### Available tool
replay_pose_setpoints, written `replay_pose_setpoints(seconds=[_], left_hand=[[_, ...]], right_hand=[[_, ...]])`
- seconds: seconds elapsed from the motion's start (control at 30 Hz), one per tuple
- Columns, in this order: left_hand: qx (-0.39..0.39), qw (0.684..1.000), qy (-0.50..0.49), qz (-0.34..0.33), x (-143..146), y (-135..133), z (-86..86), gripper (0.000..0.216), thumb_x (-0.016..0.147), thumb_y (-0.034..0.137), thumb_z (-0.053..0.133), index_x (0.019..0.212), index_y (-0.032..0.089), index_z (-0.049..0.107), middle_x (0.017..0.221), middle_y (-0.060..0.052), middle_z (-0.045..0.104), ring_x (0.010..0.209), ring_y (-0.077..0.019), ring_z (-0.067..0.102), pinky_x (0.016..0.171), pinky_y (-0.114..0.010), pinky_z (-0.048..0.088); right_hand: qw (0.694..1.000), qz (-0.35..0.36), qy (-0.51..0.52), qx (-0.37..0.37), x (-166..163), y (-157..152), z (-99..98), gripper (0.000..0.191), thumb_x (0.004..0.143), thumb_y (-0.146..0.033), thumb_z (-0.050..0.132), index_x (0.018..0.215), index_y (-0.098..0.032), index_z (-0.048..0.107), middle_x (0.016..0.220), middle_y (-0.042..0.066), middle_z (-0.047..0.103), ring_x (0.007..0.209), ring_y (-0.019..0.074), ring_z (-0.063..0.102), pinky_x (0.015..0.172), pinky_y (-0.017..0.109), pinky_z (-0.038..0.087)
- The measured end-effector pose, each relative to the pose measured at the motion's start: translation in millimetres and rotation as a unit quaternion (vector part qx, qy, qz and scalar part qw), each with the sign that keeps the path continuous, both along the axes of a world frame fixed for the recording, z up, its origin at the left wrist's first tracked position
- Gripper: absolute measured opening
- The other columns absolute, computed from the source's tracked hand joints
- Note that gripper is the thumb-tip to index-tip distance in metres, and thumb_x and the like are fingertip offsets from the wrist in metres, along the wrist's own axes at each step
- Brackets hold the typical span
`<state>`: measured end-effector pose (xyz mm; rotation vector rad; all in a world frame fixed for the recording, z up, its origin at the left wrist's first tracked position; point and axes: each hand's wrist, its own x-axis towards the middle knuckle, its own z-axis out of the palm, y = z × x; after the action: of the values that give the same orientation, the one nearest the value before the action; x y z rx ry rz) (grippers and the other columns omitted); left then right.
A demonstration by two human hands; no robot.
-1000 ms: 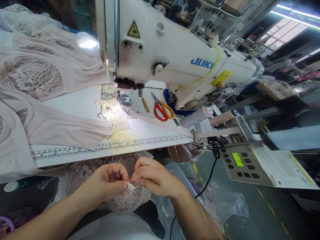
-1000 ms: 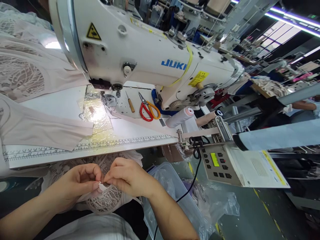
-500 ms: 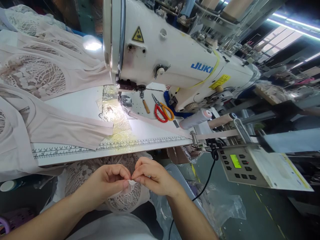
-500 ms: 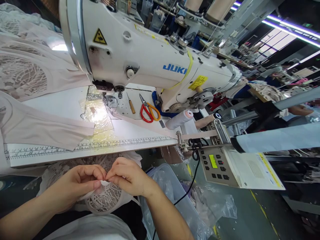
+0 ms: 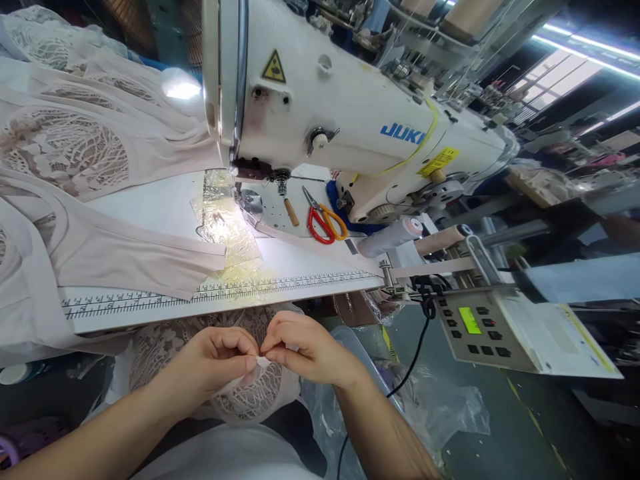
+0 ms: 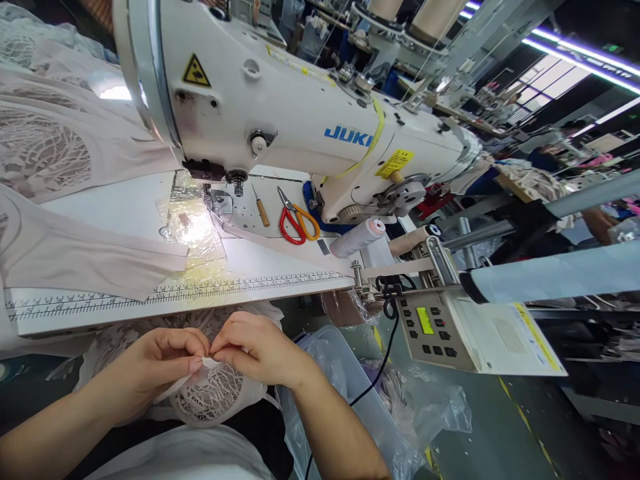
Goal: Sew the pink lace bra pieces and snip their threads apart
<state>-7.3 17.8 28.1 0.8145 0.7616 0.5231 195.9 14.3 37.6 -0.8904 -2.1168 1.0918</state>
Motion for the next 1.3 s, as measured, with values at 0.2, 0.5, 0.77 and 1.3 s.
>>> replay_pose_setpoints(seconds=[0.2,0.5,0.77,1.3], left_hand=[[0.046,0.998,0.035,-0.011,-1,1,4.5,0.016,0.072,0.026,0.069,0.059,0.016,0.066,0.066,0.0,0.055,0.061,-0.011,0.048,0.058,-0.023,0.037],[0.11,0.988,0.084,0.073,0,-1,8.2,0.018,0.073,0.028,0.068,0.06,0.017,0.061,0.066,0.001,0.054,0.064,-0.0119,0.05,0.061,-0.023,0.04],[0.218,0.961,0.101,0.133,-4,-5,8.3,0.011,0.075,0.025,0.066,0.066,0.019,0.065,0.069,-0.001,0.058,0.067,-0.0144,0.055,0.062,-0.023,0.044],[0.337,0.918,0.138,0.158,-6,-7,-1.5,0.014,0.079,0.017,0.059,0.066,0.019,0.063,0.069,-0.001,0.06,0.064,-0.0131,0.058,0.056,-0.021,0.047]], right_hand=[[0.999,-0.004,-0.006,0.035,-4,1,0.2,0.016,0.091,-0.014,0.049,0.08,-0.016,0.061,0.081,0.005,0.058,0.077,0.0146,0.055,0.069,0.025,0.047],[0.963,-0.165,-0.101,0.187,-14,-11,20.3,0.016,0.089,-0.017,0.055,0.102,-0.021,0.064,0.115,0.009,0.062,0.106,0.0205,0.053,0.09,0.037,0.046],[0.939,-0.147,0.042,0.307,-40,-35,25.7,0.016,0.09,-0.01,0.048,0.098,-0.017,0.06,0.095,0.003,0.068,0.098,0.0155,0.061,0.086,0.025,0.051],[0.982,0.008,-0.026,0.185,-21,-63,56.1,0.018,0.1,-0.025,0.042,0.106,-0.019,0.059,0.107,0.003,0.069,0.102,0.0113,0.064,0.089,0.019,0.052]])
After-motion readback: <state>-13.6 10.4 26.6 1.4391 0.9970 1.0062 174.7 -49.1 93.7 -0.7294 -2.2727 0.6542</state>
